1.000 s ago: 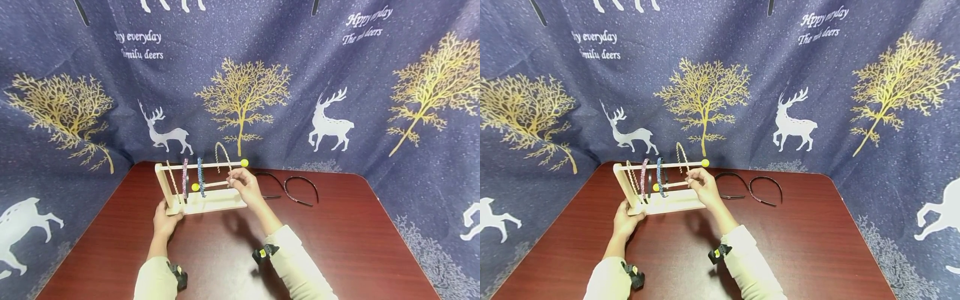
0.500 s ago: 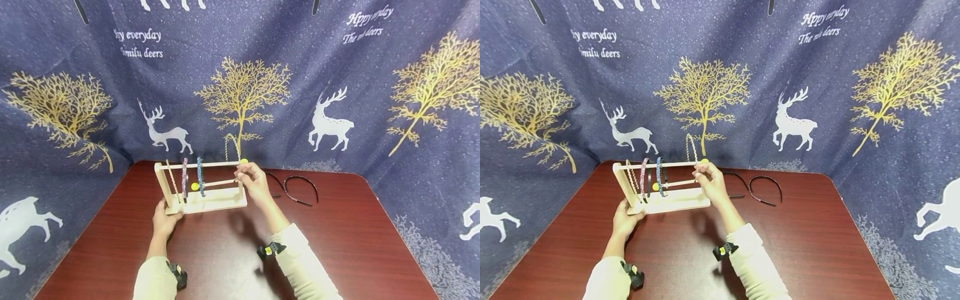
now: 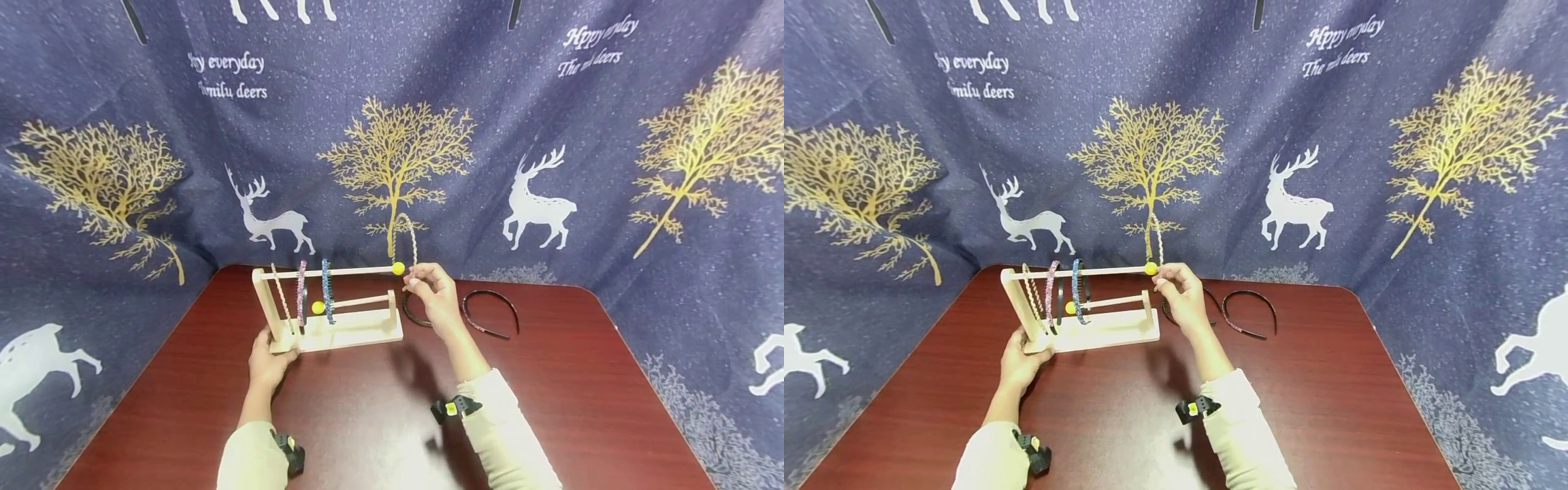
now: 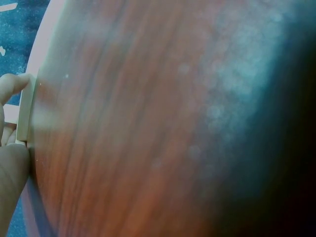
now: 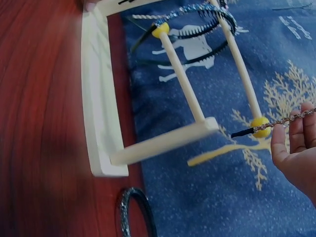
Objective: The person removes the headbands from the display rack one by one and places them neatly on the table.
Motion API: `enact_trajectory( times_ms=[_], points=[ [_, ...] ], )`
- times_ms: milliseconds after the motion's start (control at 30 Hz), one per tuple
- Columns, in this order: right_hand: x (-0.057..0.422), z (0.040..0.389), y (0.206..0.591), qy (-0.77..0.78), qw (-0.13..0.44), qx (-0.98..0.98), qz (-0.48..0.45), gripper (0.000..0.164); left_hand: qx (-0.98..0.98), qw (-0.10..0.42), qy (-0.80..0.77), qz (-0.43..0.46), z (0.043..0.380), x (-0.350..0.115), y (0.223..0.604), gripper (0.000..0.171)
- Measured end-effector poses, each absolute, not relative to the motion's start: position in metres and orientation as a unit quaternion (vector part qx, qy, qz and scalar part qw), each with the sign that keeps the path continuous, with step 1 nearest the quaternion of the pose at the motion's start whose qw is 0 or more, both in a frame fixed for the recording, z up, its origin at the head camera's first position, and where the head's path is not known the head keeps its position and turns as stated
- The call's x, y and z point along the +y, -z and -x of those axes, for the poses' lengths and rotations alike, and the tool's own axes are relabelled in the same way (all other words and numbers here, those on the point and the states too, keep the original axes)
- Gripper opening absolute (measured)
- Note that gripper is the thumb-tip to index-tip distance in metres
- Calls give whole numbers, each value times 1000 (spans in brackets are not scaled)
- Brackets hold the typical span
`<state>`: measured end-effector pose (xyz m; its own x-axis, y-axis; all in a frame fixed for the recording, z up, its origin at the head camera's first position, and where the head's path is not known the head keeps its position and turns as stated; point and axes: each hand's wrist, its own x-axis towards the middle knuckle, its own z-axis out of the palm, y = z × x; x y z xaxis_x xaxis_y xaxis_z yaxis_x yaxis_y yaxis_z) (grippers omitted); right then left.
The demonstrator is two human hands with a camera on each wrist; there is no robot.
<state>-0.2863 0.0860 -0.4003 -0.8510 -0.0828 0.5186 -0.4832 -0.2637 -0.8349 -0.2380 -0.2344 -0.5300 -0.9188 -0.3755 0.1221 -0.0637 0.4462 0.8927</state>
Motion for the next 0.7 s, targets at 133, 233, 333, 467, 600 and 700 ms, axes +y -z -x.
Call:
enact_trajectory(
  times_ms=[133,233,333,467,600,700],
  points=[
    [97,286,401,-757,140,-595,-232,19,-840,155,504,-129,238,-236,531,77],
    [104,285,403,-759,144,-593,-226,19,-846,156,495,-126,239,-237,531,76],
    [112,284,404,-763,149,-590,-220,20,-851,157,486,-121,239,-238,532,75],
    [123,284,405,-766,164,-584,-211,21,-853,158,482,-121,239,-238,530,74],
    [137,284,407,-773,171,-577,-200,21,-850,154,488,-123,239,-237,530,75],
    [148,284,409,-773,173,-580,-188,20,-847,150,494,-124,239,-238,531,76]
  ],
)
